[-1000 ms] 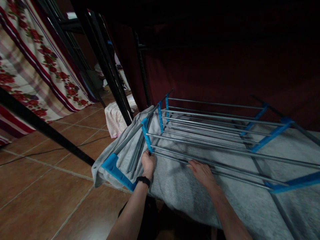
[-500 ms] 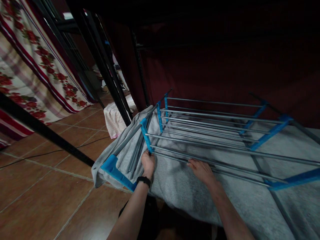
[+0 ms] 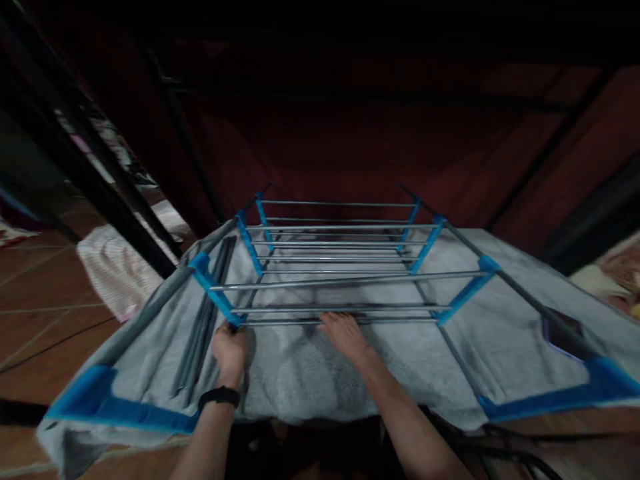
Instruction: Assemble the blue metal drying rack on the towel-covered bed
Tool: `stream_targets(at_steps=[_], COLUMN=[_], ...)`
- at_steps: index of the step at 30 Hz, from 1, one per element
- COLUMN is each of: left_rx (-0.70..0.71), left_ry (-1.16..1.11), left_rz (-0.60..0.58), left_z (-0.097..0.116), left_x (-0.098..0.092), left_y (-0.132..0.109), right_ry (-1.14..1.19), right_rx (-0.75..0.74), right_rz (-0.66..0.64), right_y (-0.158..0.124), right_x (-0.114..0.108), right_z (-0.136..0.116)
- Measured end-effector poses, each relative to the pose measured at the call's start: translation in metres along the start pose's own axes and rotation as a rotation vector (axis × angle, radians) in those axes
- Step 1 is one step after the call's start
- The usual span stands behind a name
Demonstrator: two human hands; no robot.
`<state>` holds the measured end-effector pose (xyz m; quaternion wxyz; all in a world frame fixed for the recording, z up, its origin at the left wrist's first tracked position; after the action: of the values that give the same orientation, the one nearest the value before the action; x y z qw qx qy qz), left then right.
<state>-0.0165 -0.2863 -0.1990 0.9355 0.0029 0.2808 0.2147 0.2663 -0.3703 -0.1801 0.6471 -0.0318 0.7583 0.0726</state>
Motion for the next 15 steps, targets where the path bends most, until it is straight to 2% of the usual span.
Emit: stream_targets(at_steps=[7, 15], left_rx=[0.009, -0.006], left_ry=[0.111, 0.118], left_rz=[0.026, -0.02], left_z=[0.0006, 0.0008], left_x=[0.0012, 0.0012], left_y=[0.0068, 0.0043], right_ry=[0.017, 0.027], right_rx=[-0.051, -0.07], right_rz=[0.007, 0.003], right_y=[0.0079, 0.0097], right_x=[0.0014, 0.0004], right_z=[0.0017, 0.0064])
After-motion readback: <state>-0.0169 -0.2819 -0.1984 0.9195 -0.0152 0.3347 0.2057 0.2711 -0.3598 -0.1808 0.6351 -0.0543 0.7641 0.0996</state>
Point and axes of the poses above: each hand's wrist, its own y-axis towards the middle knuckle, its own x-axis out of the palm, z = x × y, the point moved 5 cm from there along y, towards the middle knuckle, and after that the axes turned 6 degrees about -y, right-handed, at the moved point
